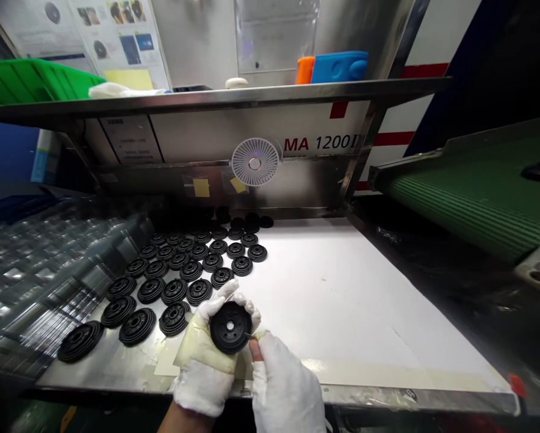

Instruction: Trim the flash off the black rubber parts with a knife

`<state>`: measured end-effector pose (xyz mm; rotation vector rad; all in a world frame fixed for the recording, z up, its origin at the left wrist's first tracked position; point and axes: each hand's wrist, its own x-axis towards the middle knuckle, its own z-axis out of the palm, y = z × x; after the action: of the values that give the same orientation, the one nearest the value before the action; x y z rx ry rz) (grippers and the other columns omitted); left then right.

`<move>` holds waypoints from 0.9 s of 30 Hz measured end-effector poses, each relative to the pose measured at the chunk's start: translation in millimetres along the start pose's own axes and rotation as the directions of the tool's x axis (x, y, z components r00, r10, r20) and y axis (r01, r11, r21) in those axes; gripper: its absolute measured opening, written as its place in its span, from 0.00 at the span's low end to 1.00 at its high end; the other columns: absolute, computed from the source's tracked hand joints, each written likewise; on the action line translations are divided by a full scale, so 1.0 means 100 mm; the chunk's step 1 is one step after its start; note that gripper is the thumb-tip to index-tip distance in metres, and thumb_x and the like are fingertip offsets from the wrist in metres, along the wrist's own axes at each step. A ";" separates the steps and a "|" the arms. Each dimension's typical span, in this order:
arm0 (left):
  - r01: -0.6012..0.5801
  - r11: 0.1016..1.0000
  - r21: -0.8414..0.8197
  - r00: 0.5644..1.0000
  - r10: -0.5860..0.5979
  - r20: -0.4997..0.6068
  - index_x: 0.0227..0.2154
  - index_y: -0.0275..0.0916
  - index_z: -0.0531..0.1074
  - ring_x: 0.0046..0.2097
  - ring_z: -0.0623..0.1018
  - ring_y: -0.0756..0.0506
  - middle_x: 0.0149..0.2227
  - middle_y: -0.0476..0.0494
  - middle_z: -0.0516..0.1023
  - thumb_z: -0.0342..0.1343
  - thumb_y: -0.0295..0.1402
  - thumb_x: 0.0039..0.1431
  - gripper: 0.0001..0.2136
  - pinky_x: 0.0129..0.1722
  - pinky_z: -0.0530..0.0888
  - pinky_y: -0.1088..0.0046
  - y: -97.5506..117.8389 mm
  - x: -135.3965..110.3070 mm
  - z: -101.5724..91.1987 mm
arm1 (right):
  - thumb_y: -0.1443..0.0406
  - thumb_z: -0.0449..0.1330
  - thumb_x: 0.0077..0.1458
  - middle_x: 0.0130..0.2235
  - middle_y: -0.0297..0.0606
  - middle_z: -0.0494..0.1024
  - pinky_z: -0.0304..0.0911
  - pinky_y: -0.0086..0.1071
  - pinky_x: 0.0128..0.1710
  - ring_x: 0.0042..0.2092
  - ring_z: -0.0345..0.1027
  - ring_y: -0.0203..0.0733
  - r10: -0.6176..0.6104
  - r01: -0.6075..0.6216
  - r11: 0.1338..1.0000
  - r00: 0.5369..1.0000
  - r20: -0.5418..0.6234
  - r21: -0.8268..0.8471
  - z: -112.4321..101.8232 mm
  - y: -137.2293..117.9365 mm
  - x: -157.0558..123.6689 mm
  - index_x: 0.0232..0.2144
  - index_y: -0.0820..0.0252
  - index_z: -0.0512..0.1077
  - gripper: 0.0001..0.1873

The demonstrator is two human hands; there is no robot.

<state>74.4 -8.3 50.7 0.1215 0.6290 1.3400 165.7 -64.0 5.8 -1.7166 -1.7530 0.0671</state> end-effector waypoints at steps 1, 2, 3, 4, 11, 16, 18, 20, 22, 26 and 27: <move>0.044 0.997 -0.066 0.999 -0.042 0.031 0.30 0.37 0.70 0.27 0.72 0.50 0.24 0.47 0.70 0.54 0.28 0.50 0.04 0.31 0.72 0.72 -0.04 0.04 0.01 | 0.54 0.37 0.61 0.23 0.31 0.73 0.57 0.31 0.18 0.22 0.67 0.41 0.003 -0.003 1.000 1.000 -0.009 -0.011 0.00 0.00 0.00 0.27 0.51 0.65 0.21; 0.093 0.986 -0.138 0.994 -0.085 0.062 0.29 0.37 0.70 0.27 0.72 0.51 0.24 0.48 0.70 0.54 0.28 0.51 0.02 0.31 0.72 0.73 -0.05 0.07 0.00 | 0.54 0.37 0.62 0.22 0.31 0.73 0.57 0.31 0.18 0.22 0.67 0.41 0.003 -0.003 1.000 1.000 -0.017 -0.019 0.00 0.00 0.00 0.27 0.51 0.65 0.21; 0.139 0.970 -0.200 0.989 -0.125 0.083 0.27 0.37 0.69 0.27 0.71 0.51 0.23 0.48 0.69 0.55 0.28 0.50 0.01 0.30 0.71 0.74 -0.04 0.10 -0.02 | 0.54 0.37 0.62 0.22 0.31 0.73 0.57 0.31 0.18 0.22 0.67 0.41 0.002 -0.003 1.000 1.000 -0.023 -0.024 0.01 -0.01 -0.01 0.27 0.52 0.65 0.21; 0.163 0.955 -0.246 0.986 -0.146 0.087 0.26 0.37 0.68 0.27 0.71 0.52 0.23 0.49 0.69 0.56 0.28 0.50 0.02 0.30 0.71 0.74 -0.02 0.12 -0.04 | 0.54 0.37 0.62 0.22 0.31 0.72 0.57 0.30 0.18 0.21 0.66 0.40 0.001 -0.001 1.000 1.000 -0.024 -0.024 0.03 -0.01 -0.01 0.26 0.52 0.65 0.21; 0.026 0.975 -0.219 0.997 -0.010 0.072 0.30 0.38 0.69 0.30 0.72 0.51 0.25 0.49 0.70 0.54 0.27 0.52 0.02 0.37 0.71 0.70 -0.02 0.08 -0.04 | 0.57 0.41 0.61 0.22 0.32 0.72 0.57 0.29 0.18 0.22 0.66 0.40 -0.028 0.027 0.999 0.999 0.042 0.030 0.04 -0.09 -0.05 0.24 0.53 0.64 0.18; 0.083 0.991 -0.102 0.988 -0.069 0.140 0.34 0.37 0.69 0.31 0.73 0.46 0.27 0.45 0.71 0.51 0.29 0.49 0.08 0.32 0.72 0.67 -0.01 0.03 -0.08 | 0.58 0.39 0.60 0.24 0.34 0.73 0.59 0.30 0.19 0.23 0.68 0.41 -0.033 0.031 0.998 0.999 0.040 0.052 -0.03 -0.03 -0.01 0.27 0.53 0.66 0.19; 0.083 0.987 -0.140 0.994 -0.071 0.086 0.32 0.37 0.69 0.28 0.72 0.48 0.24 0.47 0.69 0.53 0.28 0.49 0.06 0.29 0.71 0.70 0.00 0.04 -0.09 | 0.58 0.39 0.61 0.25 0.33 0.74 0.59 0.30 0.19 0.23 0.68 0.41 -0.036 0.036 0.999 0.999 0.026 0.015 -0.01 0.00 0.00 0.29 0.52 0.66 0.19; 0.091 0.981 -0.172 0.995 -0.082 0.058 0.29 0.37 0.68 0.26 0.70 0.50 0.23 0.49 0.68 0.55 0.28 0.49 0.03 0.28 0.70 0.72 0.00 0.08 -0.08 | 0.56 0.39 0.61 0.23 0.31 0.74 0.57 0.31 0.17 0.22 0.67 0.41 -0.031 0.031 0.999 0.999 0.018 -0.026 0.03 0.01 0.00 0.28 0.51 0.66 0.19; 0.101 0.974 -0.203 0.993 -0.088 0.073 0.27 0.37 0.68 0.26 0.70 0.51 0.23 0.49 0.68 0.56 0.28 0.49 0.02 0.29 0.70 0.73 0.01 0.11 -0.06 | 0.55 0.39 0.61 0.22 0.30 0.73 0.57 0.31 0.18 0.21 0.67 0.41 -0.029 0.029 0.999 0.999 0.016 -0.034 0.06 -0.01 -0.02 0.26 0.51 0.65 0.19; 0.058 0.970 -0.238 0.996 -0.041 0.078 0.28 0.37 0.68 0.28 0.71 0.52 0.24 0.50 0.68 0.55 0.27 0.51 0.02 0.34 0.71 0.73 -0.01 0.08 -0.05 | 0.56 0.40 0.61 0.21 0.32 0.72 0.57 0.31 0.19 0.22 0.67 0.41 -0.058 0.058 0.998 0.998 0.008 0.011 0.09 -0.07 -0.07 0.25 0.52 0.64 0.19; 0.033 0.976 -0.215 0.997 -0.016 0.081 0.30 0.37 0.69 0.29 0.72 0.51 0.25 0.49 0.69 0.55 0.27 0.51 0.03 0.35 0.71 0.71 -0.01 0.06 -0.05 | 0.57 0.40 0.61 0.21 0.31 0.72 0.57 0.31 0.19 0.22 0.67 0.41 -0.065 0.065 0.998 0.998 0.009 0.021 0.10 -0.08 -0.08 0.25 0.52 0.64 0.19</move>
<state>73.4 -4.0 43.8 -0.0100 0.4133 1.3643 153.4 -67.9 -1.0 -1.6458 -1.8077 0.0639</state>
